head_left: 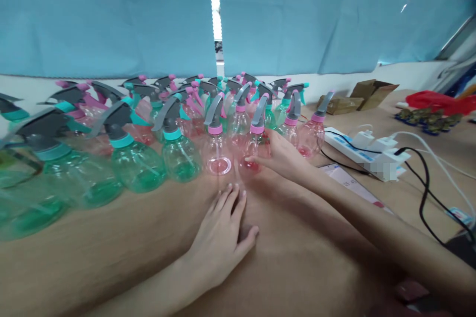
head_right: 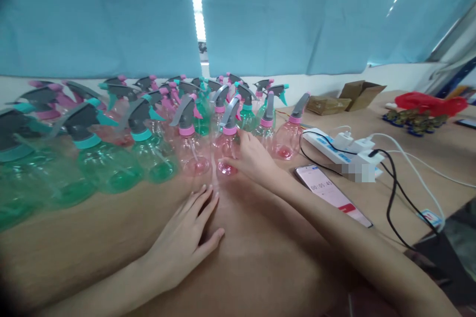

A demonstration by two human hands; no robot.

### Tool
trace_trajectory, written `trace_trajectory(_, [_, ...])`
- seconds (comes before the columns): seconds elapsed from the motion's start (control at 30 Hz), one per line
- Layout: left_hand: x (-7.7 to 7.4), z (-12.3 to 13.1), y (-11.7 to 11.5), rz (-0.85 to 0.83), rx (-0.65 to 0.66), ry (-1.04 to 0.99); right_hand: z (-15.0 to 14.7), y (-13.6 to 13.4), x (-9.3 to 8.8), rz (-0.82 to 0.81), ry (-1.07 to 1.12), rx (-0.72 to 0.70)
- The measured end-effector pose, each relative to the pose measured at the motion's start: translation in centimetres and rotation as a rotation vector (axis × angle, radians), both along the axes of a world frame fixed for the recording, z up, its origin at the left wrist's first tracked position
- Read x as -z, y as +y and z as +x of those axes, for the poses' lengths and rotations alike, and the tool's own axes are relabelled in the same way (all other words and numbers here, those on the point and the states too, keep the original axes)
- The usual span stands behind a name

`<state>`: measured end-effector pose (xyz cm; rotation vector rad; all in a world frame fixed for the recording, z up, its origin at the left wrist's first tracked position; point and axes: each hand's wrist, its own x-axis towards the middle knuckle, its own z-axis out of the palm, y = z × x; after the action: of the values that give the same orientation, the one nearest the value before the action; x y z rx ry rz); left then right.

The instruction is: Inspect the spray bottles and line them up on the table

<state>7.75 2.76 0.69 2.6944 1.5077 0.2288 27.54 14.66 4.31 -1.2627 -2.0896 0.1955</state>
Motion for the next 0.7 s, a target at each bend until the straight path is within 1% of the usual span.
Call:
trace_trajectory(0.17, [-0.1, 0.1, 0.1, -0.008, 0.004, 0.034, -0.4, 0.8, 0.1, 0.008, -0.028, -0.002])
trace_trajectory(0.3, [-0.1, 0.1, 0.1, 0.004, 0.010, 0.024, -0.6, 1.1, -0.2, 0.023, -0.058, 0.023])
trace_trajectory(0.4, [-0.1, 0.0, 0.0, 0.004, 0.009, 0.028, -0.7, 1.2, -0.4, 0.006, -0.070, 0.024])
trace_trajectory(0.53, [0.0, 0.0, 0.0, 0.002, 0.007, 0.043, -1.0, 1.1, -0.5, -0.011, -0.058, -0.009])
trace_trajectory(0.7, [-0.1, 0.0, 0.1, 0.010, 0.007, 0.068, -1.2, 0.2, -0.3, -0.003, -0.027, 0.007])
